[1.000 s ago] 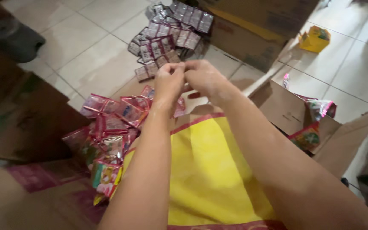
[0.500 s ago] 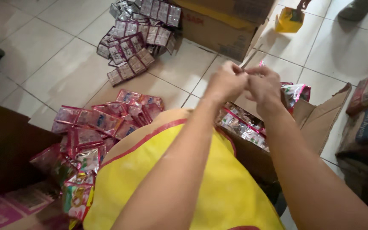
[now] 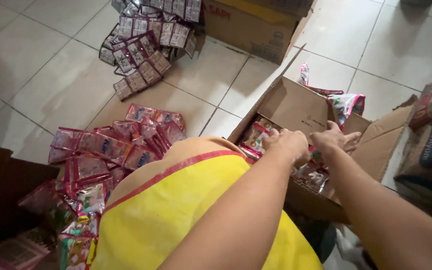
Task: The person sits on the floor and packs small snack packets into a cardboard box. They pick up packets from a pile, arrange them in groups, and place them into the box.
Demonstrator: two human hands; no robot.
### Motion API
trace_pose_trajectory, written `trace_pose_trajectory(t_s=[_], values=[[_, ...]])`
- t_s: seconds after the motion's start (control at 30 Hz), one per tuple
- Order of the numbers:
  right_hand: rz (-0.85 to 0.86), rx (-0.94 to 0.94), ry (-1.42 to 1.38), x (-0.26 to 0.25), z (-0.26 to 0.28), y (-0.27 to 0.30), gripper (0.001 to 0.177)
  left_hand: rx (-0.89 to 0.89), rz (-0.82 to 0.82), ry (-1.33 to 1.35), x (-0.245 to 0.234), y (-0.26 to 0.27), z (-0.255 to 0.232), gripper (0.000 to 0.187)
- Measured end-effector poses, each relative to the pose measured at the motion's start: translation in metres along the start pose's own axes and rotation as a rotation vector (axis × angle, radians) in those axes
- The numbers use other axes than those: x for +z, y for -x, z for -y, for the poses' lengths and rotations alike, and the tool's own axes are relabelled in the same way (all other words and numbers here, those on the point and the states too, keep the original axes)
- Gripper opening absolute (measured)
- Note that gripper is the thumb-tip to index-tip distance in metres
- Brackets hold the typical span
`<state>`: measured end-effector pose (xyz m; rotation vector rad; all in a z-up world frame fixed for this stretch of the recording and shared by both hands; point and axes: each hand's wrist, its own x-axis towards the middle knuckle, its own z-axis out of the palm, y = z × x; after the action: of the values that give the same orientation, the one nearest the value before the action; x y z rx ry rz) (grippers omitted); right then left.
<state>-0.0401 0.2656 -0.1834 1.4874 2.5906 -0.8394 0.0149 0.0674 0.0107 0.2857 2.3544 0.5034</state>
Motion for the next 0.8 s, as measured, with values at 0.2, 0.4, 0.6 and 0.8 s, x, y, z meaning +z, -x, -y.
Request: trace_pose_trajectory(t_s=[0.2, 0.4, 0.6, 0.8], values=[[0.062, -0.152, 0.221, 0.025, -0.031, -0.050, 0.063, -0.013, -0.047, -0.007, 0.005, -0.021, 0.001, 0.054], [0.074, -0.230, -0.318, 0.009, -0.014, 0.014, 0.022, -0.033, -0.065, 0.048, 0.000, -0.020, 0.000, 0.075], [0.082, -0.420, -0.566, -0.071, 0.046, 0.114, 0.024, -0.122, -0.212, 0.178, -0.015, -0.003, 0.003, 0.103], [0.065, -0.871, -0.887, -0.132, 0.079, 0.184, 0.025, 0.304, -0.776, 0.373, -0.022, 0.012, 0.003, 0.098]])
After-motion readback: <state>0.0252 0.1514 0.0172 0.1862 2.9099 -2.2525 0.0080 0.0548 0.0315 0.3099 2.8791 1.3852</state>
